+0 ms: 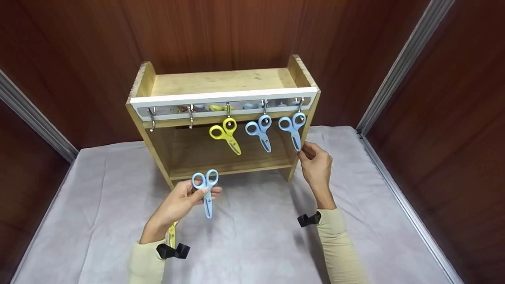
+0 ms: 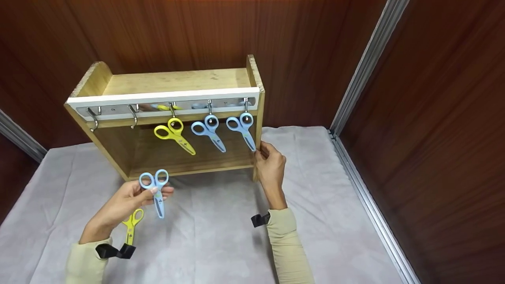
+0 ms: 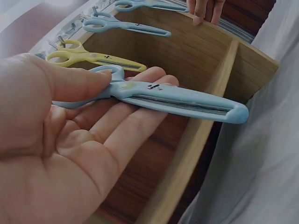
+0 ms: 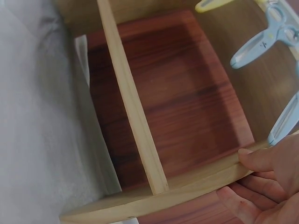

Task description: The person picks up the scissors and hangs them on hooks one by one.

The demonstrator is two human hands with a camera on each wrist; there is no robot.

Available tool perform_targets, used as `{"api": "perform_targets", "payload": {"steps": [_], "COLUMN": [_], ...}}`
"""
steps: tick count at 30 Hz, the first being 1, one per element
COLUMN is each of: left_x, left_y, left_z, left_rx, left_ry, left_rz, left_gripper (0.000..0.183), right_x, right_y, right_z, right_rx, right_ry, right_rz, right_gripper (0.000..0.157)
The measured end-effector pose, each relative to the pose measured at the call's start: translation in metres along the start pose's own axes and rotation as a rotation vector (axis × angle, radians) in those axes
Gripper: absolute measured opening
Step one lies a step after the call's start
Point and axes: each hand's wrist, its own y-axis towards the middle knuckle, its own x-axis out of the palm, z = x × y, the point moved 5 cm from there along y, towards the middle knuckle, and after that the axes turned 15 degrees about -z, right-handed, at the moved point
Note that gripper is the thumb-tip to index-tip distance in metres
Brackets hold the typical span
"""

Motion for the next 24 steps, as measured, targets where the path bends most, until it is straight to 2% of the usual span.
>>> {"api": "perform_targets", "payload": {"steps": [8, 12, 24], "left_x": [-0.008, -0.015, -0.030], "left_y": [-0.002, -0.003, -0.002], "left_z": [0.025, 0.038, 0.078], "left_rx": [0.061, 0.097, 0.186], "left_ry": [0.042, 0.067, 0.057], "left_rz": [-0.013, 0.003, 0.056], "left_gripper": [0.037, 0.036, 0.035], "right_x": [0.000, 0.001, 0.000], "right_y": [0.001, 0.000, 0.000], "right_z": [-0.001, -0.001, 0.000], "right_rx": [-0.004, -0.001, -0.004], "right_ry": [0.014, 0.009, 0.013], "right_rz": [0.005, 0.005, 0.012], "right_gripper": [0.025, 0.025, 0.024]}}
